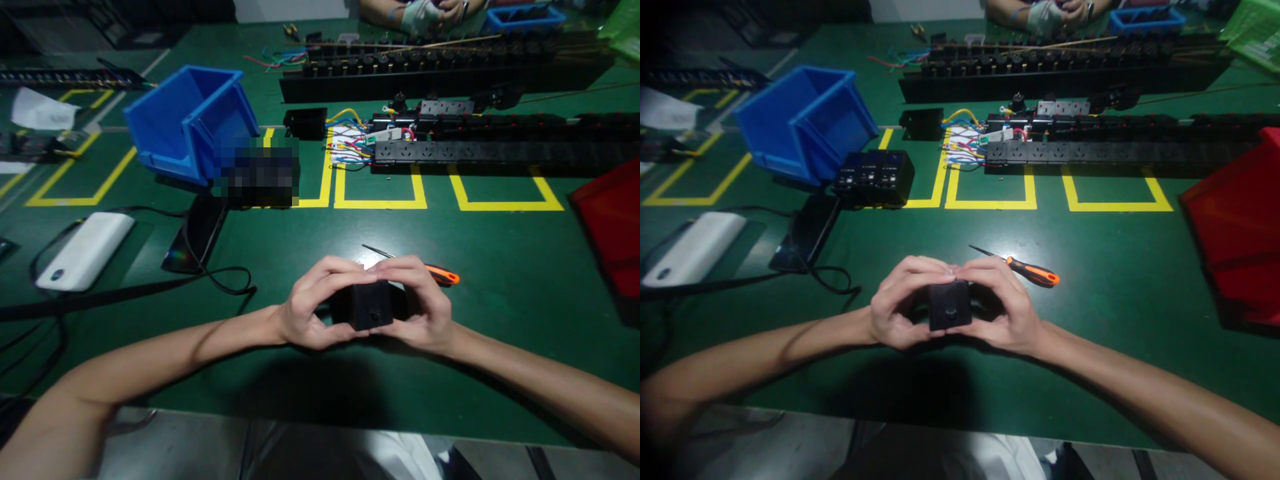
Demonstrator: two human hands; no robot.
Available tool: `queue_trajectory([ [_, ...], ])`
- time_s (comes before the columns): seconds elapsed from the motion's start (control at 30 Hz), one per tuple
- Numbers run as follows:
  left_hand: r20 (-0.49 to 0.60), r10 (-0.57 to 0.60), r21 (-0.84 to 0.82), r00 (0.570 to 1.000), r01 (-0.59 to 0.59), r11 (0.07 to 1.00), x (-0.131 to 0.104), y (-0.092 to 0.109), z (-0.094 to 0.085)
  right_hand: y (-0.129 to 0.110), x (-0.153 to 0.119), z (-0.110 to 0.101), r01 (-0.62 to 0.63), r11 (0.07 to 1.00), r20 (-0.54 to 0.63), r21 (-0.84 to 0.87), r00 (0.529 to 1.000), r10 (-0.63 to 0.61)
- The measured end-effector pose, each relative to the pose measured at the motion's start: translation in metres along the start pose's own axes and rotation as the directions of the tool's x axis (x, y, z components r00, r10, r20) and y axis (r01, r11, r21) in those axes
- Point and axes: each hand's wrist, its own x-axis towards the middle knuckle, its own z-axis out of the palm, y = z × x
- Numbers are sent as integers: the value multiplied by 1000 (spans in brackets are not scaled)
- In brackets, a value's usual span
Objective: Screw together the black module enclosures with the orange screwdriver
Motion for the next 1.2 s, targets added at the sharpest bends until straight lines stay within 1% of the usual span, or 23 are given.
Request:
queue_trajectory([
  [0.13, -52, -40, -4, 998, 40, 999, -2, 1, 2, 1, 1, 0, -38, 999, 7, -1, 999, 38],
  [0.2, -102, -107, -42, 989, 103, 994, -2, 1, 4, 3, 1, 1, -74, 997, 29, -3, 997, 74],
  [0.23, -130, -163, -76, 978, 154, 985, -2, 1, 5, 3, 0, 2, -103, 995, 39, -6, 994, 103],
  [0.3, -181, -304, -168, 935, 275, 947, 0, 2, 7, 5, 0, 4, -188, 982, 50, 2, 981, 188],
  [0.37, -212, -438, -266, 873, 380, 886, 1, 3, 9, 6, 0, 7, -295, 955, 67, 39, 954, 292],
  [0.43, -215, -518, -343, 828, 433, 834, 3, 2, 9, 7, 1, 9, -381, 920, 88, 88, 923, 374],
  [0.47, -204, -539, -374, 817, 444, 814, 3, 1, 9, 6, 1, 10, -407, 907, 93, 107, 912, 399],
  [0.6, -101, -596, -440, 797, 501, 745, 2, -5, 7, 5, 3, 10, -463, 875, 35, 144, 886, 463],
  [0.67, -50, -631, -460, 774, 543, 702, 0, -8, 7, 5, 3, 9, -493, 855, 14, 164, 867, 497],
  [0.77, 4, -673, -486, 740, 589, 645, 0, -10, 7, 7, 2, 9, -515, 837, 25, 183, 854, 520],
  [0.93, 11, -682, -518, 731, 588, 622, 3, -9, 5, 9, 0, 8, -522, 834, 60, 181, 852, 520],
  [1.1, 17, -698, -515, 716, 605, 608, 6, -10, 4, 8, -1, 8, -528, 826, 51, 197, 847, 530],
  [1.17, 22, -708, -549, 706, 601, 581, 7, -11, 5, 9, -2, 8, -532, 823, 47, 198, 844, 534],
  [1.2, 30, -720, -568, 693, 605, 558, 7, -11, 5, 9, -2, 8, -533, 824, 45, 194, 843, 536],
])
